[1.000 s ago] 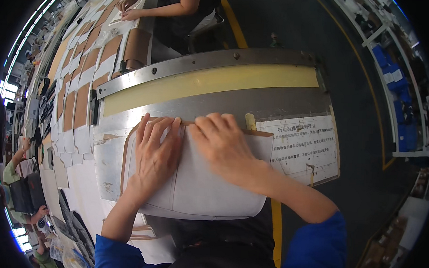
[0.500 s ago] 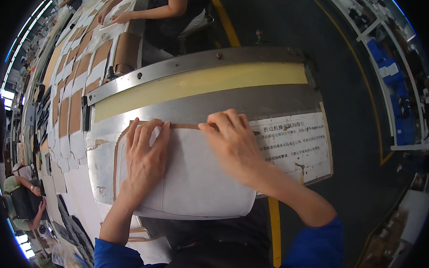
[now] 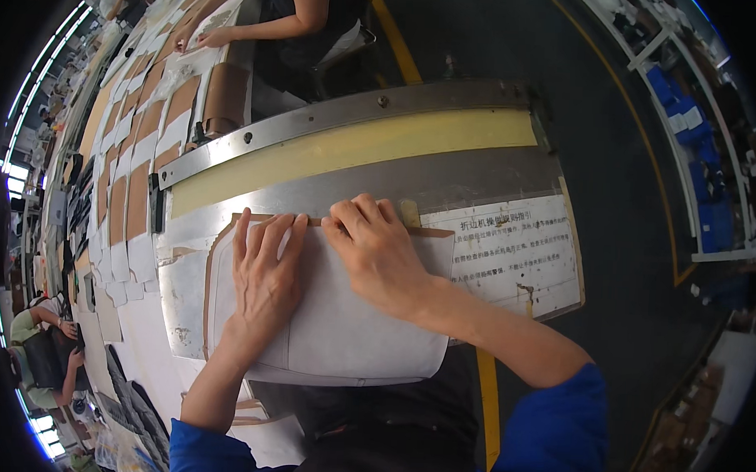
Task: The person aligns and presses leather pieces and fabric liners onto a workshop template by hand on a worktable for assembly.
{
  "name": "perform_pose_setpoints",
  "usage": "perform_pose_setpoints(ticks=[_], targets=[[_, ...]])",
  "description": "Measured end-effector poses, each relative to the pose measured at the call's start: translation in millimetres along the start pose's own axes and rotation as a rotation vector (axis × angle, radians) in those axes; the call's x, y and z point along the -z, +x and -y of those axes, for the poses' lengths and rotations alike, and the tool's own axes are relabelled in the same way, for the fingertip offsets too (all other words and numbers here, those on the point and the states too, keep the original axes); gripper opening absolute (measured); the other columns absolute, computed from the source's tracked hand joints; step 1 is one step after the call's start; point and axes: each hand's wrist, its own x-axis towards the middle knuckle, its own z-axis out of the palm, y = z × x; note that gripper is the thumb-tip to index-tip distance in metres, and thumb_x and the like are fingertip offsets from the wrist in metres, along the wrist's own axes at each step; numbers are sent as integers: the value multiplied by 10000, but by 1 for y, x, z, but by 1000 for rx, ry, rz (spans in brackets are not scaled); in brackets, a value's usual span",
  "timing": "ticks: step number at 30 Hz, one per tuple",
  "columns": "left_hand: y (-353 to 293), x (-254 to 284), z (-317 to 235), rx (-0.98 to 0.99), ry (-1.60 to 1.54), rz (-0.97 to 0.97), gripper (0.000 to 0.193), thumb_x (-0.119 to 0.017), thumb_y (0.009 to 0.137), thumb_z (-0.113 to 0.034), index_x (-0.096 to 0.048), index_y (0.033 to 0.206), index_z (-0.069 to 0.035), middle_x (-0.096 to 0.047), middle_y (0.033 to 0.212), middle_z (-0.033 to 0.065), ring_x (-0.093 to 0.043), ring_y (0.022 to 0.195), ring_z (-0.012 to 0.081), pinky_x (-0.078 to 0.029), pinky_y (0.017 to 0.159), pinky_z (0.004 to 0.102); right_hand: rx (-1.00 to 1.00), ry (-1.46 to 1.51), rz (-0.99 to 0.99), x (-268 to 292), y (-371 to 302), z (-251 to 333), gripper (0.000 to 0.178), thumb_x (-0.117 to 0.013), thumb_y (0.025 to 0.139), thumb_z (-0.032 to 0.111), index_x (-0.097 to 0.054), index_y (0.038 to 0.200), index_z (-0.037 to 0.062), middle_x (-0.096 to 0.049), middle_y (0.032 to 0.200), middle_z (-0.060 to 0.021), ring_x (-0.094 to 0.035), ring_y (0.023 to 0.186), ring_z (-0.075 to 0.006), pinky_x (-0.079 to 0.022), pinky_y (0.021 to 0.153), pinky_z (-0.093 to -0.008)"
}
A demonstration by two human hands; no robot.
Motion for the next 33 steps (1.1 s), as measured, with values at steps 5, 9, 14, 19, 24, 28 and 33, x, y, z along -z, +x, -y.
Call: perform_pose_setpoints(ticks=[5,9,14,19,24,28,33], targets=[[0,1,-2,10,-1,-15,513,-650,838,21,-637,1351,28,-595,1260,130,-602,1227,284,-290,1247,601,17,-3,35,0,3,3,339,-612,829,-3,-667,1154,-81,-588,1142,-137,-551,1081,-305,-439,937,-424],[-2,-3,-2,6,15,-24,485,-640,870,20,-637,1355,26,-609,1269,137,-602,1226,289,-301,1244,595,72,-70,34,-3,2,4,376,-615,817,9,-648,1178,-91,-582,1158,-144,-543,1099,-303,-432,952,-423],[-1,-4,-4,23,-35,-75,491,-651,859,15,-650,1349,11,-626,1270,142,-612,1232,296,-329,1236,584,87,-212,7,-16,4,11,390,-625,816,19,-648,1183,-112,-584,1142,-160,-547,1088,-305,-445,944,-419],[-1,-6,-3,22,-43,-110,511,-663,836,29,-663,1346,-13,-632,1272,133,-622,1230,306,-348,1233,559,134,-348,-28,-18,1,14,397,-646,819,48,-665,1187,-100,-598,1115,-154,-555,1070,-283,-452,933,-406],[-10,-13,-2,40,-46,-157,476,-635,875,37,-673,1342,-50,-657,1288,131,-639,1223,328,-415,1192,530,47,-240,68,17,-24,0,382,-595,815,-37,-643,1191,-86,-607,1183,-182,-573,1138,-335,-465,991,-449],[-14,-10,-1,62,-85,-222,421,-626,932,0,-661,1349,-48,-689,1314,164,-668,1218,352,-480,1141,470,-24,-371,3,102,-85,-28,276,-622,807,-64,-727,1059,-27,-647,1022,-120,-616,1059,-331,-481,941,-454],[-25,12,-4,205,-315,-240,429,-617,978,-16,-609,1407,-28,-616,1428,197,-565,1346,410,-406,1192,482,-68,-261,-50,110,-79,-3,263,-714,835,-1,-724,1097,-11,-644,1051,-109,-609,1020,-301,-451,950,-457]])
